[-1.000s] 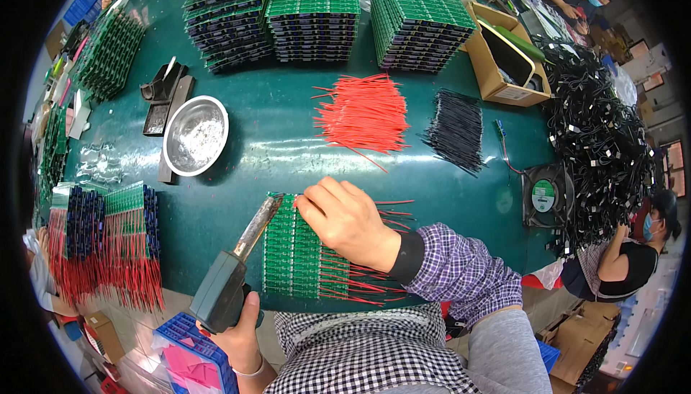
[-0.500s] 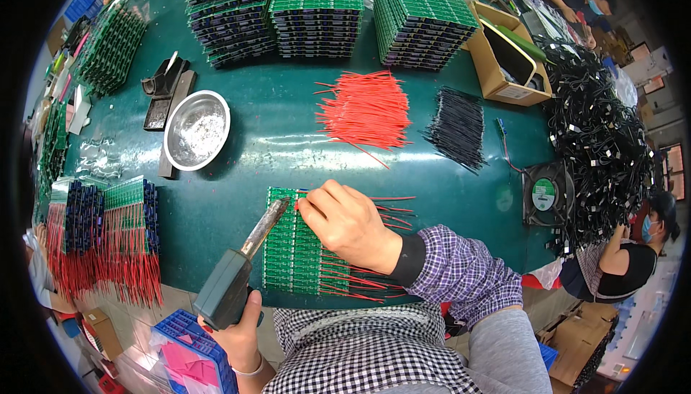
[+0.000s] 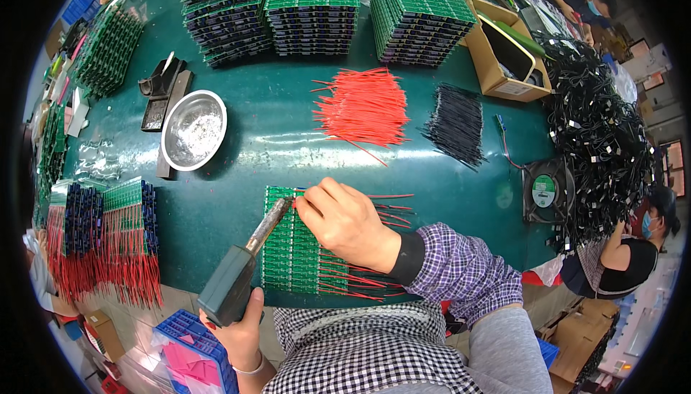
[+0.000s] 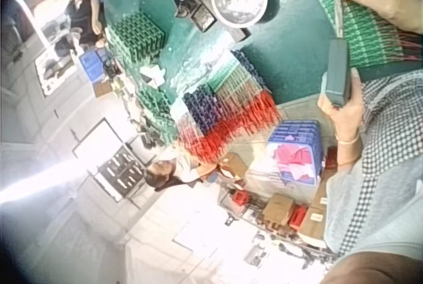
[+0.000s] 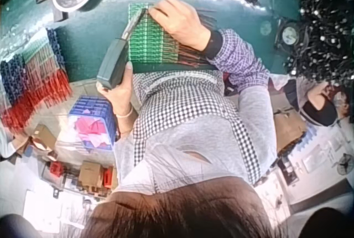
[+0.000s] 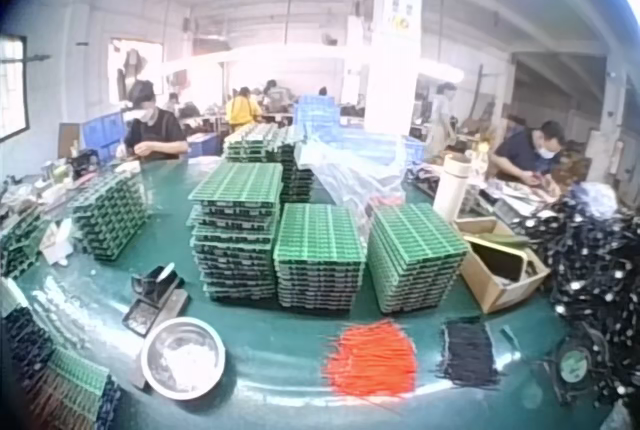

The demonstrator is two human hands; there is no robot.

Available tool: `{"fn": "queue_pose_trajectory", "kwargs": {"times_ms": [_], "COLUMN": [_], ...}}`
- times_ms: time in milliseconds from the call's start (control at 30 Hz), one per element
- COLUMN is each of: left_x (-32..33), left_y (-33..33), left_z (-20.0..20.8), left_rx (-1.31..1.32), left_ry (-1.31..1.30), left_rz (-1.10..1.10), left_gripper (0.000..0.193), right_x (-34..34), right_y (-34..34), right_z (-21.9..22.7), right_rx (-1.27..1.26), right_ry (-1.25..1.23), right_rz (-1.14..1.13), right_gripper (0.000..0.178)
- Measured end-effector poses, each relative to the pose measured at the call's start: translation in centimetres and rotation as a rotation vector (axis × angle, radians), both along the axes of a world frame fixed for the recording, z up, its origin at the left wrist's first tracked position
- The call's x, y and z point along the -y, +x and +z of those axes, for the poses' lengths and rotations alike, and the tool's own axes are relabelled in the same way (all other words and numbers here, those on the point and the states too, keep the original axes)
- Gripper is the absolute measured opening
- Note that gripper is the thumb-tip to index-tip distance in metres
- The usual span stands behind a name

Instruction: The person picks up wires from piles on the table, positions them onto the circuit boards, and solders them in place using a handheld soldering tool.

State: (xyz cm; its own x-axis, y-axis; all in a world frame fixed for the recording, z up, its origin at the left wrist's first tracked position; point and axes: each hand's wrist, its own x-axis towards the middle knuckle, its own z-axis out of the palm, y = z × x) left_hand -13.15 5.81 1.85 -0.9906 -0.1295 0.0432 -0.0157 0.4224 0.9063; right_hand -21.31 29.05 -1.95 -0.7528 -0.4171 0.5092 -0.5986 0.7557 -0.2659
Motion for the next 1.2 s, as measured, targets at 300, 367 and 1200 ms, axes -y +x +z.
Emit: {"fn": "queue_pose_trajectory", "kwargs": {"times_ms": [300, 367, 1200], "left_x": [0.3, 0.4, 0.9], "left_y": [0.6, 0.8, 2.1], "left_z": [-0.4, -0.5, -1.4], "left_rx": [-0.038, -0.039, -0.058], "left_ry": [-0.008, -0.002, -0.027], "left_rz": [0.069, 0.08, 0.135], "left_gripper": [0.027, 0.028, 0.031], "right_x": [0.0, 0.0, 0.0], "right_y": [0.0, 0.0, 0.8], "right_z": [0.1, 0.1, 0.0], "right_rx": [-0.002, -0.006, -0.01], "right_ry": [0.012, 0.013, -0.039], "right_rz": [-0.005, -0.006, 0.037], "right_gripper": [0.026, 0.026, 0.031]}}
